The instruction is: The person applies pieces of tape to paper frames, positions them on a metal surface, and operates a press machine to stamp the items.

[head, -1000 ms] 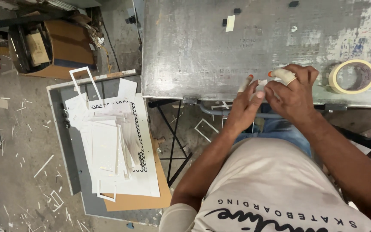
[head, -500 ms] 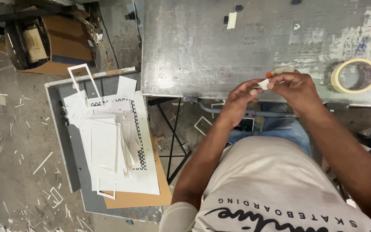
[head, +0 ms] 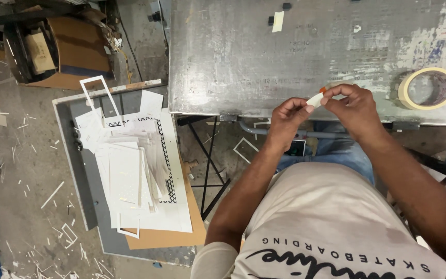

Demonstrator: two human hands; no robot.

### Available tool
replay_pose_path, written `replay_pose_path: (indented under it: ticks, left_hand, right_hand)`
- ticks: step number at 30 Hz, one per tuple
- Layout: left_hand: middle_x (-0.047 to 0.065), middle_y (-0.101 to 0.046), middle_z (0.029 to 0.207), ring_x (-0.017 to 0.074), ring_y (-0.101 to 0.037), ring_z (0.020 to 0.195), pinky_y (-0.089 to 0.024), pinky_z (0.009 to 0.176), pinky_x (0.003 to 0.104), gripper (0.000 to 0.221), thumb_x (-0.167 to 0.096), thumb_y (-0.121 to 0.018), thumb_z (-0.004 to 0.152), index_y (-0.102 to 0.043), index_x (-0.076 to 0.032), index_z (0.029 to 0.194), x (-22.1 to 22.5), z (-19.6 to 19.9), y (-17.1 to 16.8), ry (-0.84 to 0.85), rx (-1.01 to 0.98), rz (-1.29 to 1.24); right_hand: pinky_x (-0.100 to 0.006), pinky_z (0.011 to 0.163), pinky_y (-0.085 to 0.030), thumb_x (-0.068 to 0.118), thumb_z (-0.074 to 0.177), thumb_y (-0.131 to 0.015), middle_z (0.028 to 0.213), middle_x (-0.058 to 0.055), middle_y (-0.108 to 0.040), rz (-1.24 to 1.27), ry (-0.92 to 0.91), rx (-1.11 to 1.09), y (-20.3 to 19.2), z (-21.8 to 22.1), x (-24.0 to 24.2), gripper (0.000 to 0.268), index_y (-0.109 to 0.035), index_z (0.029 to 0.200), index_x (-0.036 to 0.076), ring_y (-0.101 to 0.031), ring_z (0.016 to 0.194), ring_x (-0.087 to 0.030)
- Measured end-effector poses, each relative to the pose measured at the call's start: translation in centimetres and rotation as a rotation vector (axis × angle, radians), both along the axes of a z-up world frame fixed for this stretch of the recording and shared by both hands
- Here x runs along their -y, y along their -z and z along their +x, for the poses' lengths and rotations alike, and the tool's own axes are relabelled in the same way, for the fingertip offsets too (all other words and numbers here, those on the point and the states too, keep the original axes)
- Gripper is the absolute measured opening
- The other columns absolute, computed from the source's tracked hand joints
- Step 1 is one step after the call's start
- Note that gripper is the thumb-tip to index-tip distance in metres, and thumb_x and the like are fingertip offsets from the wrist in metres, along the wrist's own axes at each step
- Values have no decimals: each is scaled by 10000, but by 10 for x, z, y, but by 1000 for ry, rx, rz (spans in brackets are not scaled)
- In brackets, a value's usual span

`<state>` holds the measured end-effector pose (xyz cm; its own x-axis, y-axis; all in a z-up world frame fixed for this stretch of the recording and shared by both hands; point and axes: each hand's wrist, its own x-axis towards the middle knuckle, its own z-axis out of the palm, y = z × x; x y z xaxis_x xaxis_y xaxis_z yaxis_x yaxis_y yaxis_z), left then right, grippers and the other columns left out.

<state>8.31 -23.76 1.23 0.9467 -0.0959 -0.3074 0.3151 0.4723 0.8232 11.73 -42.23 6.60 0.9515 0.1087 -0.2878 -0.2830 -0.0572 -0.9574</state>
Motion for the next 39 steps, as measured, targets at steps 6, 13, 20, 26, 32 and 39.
replay_pose_path:
  ticks: [6,13,20,26,32,39]
  left_hand:
    - [15,-698,1049,58,-600,853,-506,751,223,110,-43,-753,965,-715,-14,1065,7,-1,-14,-84,73,192]
    - [39,-725,1121,64,-625,889,-538,806,232,197,-37,-750,962,-723,-20,1156,10,-1,-25,-114,143,262]
    - [36,-726,1134,74,-656,939,-551,840,237,228,-61,-741,974,-730,-44,1201,10,-3,-34,-111,153,289]
    - [35,-734,1127,63,-626,886,-538,794,231,246,-91,-745,995,-733,-55,1237,10,-3,-35,-69,193,326]
    - [37,-734,1166,55,-625,895,-537,789,225,249,-114,-738,1006,-727,-68,1250,10,-4,-34,-74,232,307]
    - [46,-736,1197,70,-652,932,-547,796,234,241,-131,-727,1015,-730,-76,1250,9,-3,-40,-49,262,360]
  right_hand:
    - [-343,921,-462,96,921,-798,1137,-45,-758,-320,-3,231,-16,-7,-7,127,-755,1033,58,-555,1020,-191]
    - [-363,1059,-472,64,929,-788,1203,-64,-723,-305,55,433,-17,-15,-14,117,-745,1038,70,-564,1189,-232]
    - [-374,1061,-487,50,926,-790,1214,-79,-716,-356,38,533,-18,-14,-14,129,-739,1044,59,-585,1202,-253]
    - [-374,1058,-486,65,950,-799,1206,-94,-699,-318,32,556,-17,-15,-14,125,-734,1057,60,-589,1197,-245]
    - [-369,1055,-480,67,951,-793,1205,-94,-702,-306,13,555,-18,-15,-14,128,-732,1064,63,-581,1201,-245]
    - [-383,1057,-479,67,946,-785,1190,-90,-715,-326,-11,537,-20,-14,-14,132,-735,1069,67,-591,1192,-252]
